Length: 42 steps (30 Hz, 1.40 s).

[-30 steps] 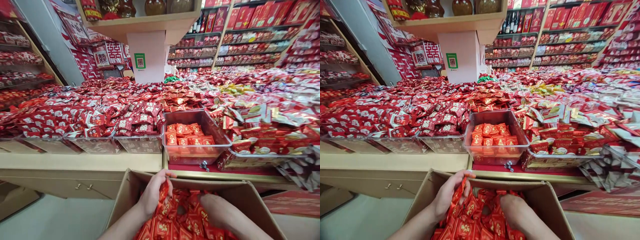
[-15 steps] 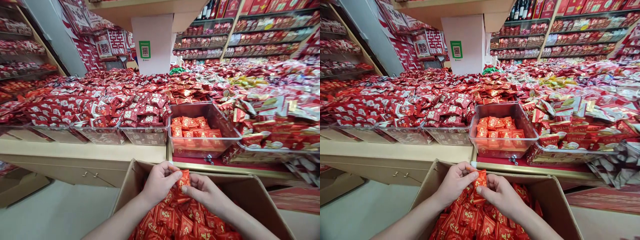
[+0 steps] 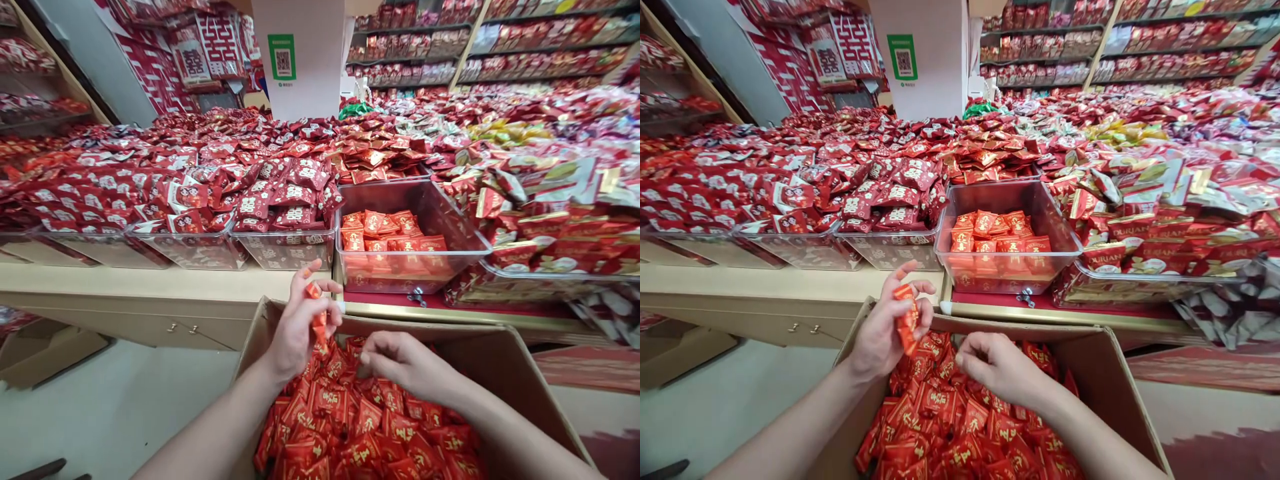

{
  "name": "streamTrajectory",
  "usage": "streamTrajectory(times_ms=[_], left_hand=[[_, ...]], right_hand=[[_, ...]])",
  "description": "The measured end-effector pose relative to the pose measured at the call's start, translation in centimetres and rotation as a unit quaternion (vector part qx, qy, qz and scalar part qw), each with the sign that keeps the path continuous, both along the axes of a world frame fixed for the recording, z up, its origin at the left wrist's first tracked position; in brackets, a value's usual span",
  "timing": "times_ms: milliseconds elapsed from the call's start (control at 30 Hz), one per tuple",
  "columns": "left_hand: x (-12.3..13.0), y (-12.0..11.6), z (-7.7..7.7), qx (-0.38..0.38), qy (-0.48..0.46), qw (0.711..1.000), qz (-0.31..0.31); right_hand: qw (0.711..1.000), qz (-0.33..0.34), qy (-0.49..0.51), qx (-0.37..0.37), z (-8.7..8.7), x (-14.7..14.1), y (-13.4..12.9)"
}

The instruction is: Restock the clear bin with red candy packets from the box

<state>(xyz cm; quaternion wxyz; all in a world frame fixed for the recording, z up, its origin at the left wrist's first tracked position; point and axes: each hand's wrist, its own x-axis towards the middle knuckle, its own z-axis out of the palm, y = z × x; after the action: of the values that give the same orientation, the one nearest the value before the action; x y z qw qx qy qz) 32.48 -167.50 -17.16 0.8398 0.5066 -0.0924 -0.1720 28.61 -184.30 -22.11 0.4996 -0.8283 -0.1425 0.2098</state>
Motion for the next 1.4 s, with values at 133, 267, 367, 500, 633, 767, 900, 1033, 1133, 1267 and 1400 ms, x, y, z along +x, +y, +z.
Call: streamTrajectory(times_ms=[133, 267, 367, 500, 633, 767, 900, 1033, 1133, 1267, 1400], left_hand=[[0.9, 0.9, 0.7, -0.149, 0.104, 0.978, -0.107], [1.3, 1.1, 0.2, -0.182, 0.136, 0.968, -0.108], [1.6, 1.3, -0.2, -0.185, 0.139, 0.966, -0.115], [1.7, 1.6, -0.3, -0.18, 0.135, 0.963, -0.147], [1.5, 1.1, -0.3, -0.099, 0.098, 0.985, -0.098], [0.7, 0.5, -0.7, 0.039, 0.015, 0.998, -0.055], [-0.2, 0.2, -1.1, 0.164, -0.028, 0.974, -0.151], [-0.2, 0.2, -1.0, 0.214, -0.016, 0.963, -0.166], [-0.1, -0.1, -0.8, 0.18, -0.024, 0.976, -0.118], [-0.2, -0.8, -1.0, 0.145, -0.036, 0.987, -0.053], [-0.5, -1.0, -1.2, 0.166, -0.028, 0.985, -0.027]], right_hand=[[0.981, -0.004, 0.043, -0.189, -6.5, 0.7, 2.5], [0.959, -0.126, 0.076, -0.242, -11.4, 0.9, 6.1], [0.959, -0.192, 0.09, -0.187, -12.4, 0.8, 7.6], [0.979, -0.128, 0.051, -0.148, -9.3, 0.7, 6.7], [0.998, 0.011, -0.009, -0.06, -2.2, 1.0, 3.1], [0.995, -0.022, 0.041, 0.09, 2.7, 1.1, 0.4], [0.968, -0.111, 0.05, 0.218, 2.4, 0.7, 0.5], [0.922, -0.17, 0.086, 0.336, 1.5, 0.5, 1.3], [0.892, -0.202, 0.104, 0.391, 2.1, 0.5, 1.4], [0.886, -0.231, 0.107, 0.388, 2.7, 0.6, 1.3], [0.893, -0.237, 0.107, 0.368, 2.4, 0.4, 1.0]])
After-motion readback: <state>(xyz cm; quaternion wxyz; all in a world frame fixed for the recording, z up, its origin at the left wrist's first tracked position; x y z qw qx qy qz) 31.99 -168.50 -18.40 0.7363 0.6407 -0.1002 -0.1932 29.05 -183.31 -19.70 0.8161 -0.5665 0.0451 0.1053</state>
